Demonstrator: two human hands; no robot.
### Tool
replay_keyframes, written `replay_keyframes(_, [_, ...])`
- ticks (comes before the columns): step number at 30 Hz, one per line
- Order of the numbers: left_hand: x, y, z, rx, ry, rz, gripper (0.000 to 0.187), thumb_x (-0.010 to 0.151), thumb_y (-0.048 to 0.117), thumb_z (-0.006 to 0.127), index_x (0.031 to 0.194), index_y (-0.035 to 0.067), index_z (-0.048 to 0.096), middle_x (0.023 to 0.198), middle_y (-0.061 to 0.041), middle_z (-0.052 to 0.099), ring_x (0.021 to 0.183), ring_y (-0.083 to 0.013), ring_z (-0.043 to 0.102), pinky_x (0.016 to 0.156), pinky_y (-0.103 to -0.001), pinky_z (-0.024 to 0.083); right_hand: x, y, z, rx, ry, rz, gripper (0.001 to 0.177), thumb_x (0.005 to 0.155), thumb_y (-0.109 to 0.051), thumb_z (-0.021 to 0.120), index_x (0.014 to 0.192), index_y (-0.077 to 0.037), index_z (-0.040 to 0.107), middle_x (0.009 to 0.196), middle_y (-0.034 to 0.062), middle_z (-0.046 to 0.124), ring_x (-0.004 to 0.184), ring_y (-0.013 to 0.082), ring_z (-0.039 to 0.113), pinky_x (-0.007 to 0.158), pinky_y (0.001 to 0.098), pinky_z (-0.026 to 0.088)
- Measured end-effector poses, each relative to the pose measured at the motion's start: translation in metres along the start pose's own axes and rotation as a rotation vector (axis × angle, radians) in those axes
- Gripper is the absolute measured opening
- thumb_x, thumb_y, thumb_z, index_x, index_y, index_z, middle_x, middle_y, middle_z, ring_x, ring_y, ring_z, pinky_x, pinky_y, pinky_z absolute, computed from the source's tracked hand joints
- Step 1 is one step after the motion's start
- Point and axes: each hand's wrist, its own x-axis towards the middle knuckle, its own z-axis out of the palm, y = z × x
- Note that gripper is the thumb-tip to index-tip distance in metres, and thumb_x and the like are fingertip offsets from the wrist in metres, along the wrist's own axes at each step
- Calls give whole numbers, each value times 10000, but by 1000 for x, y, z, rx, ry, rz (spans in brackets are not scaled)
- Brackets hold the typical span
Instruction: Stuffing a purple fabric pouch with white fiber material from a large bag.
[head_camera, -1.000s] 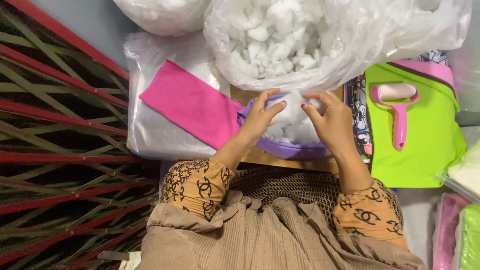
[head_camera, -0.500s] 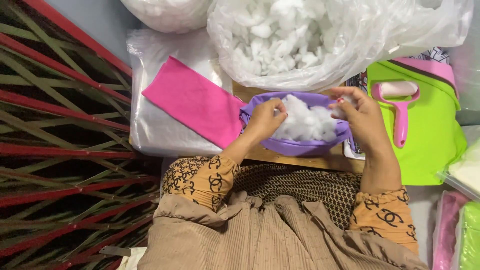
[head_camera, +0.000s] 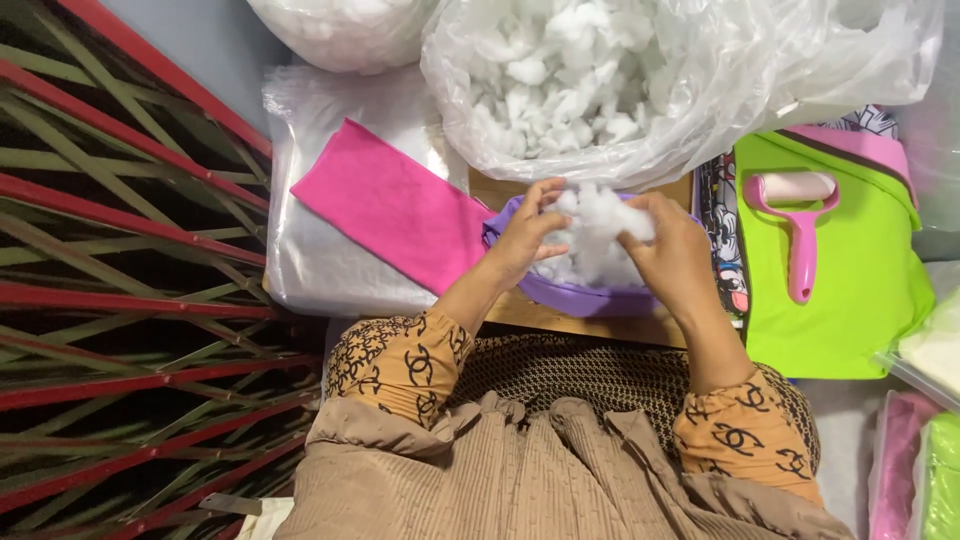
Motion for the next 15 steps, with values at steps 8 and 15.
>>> replay_keyframes(8, [8, -30, -7, 289, -23, 217, 616, 758, 113, 832, 1347, 182, 664, 1196, -133, 680, 1119, -263, 639, 915, -399, 522, -6, -26, -4, 178, -186, 19, 478, 837, -129, 791, 1294, -166, 657, 1070, 232, 722, 1045, 486, 677, 902, 567, 519])
replay_keyframes(15, [-18, 20, -20, 282, 72, 277, 372, 746, -18, 627, 1049, 135, 780, 952, -59, 684, 922, -177, 623, 844, -301, 512, -6, 3, -27, 545, -114, 236, 271, 855, -77, 775, 1117, -126, 728, 861, 27, 670, 647, 101, 635, 606, 237, 538])
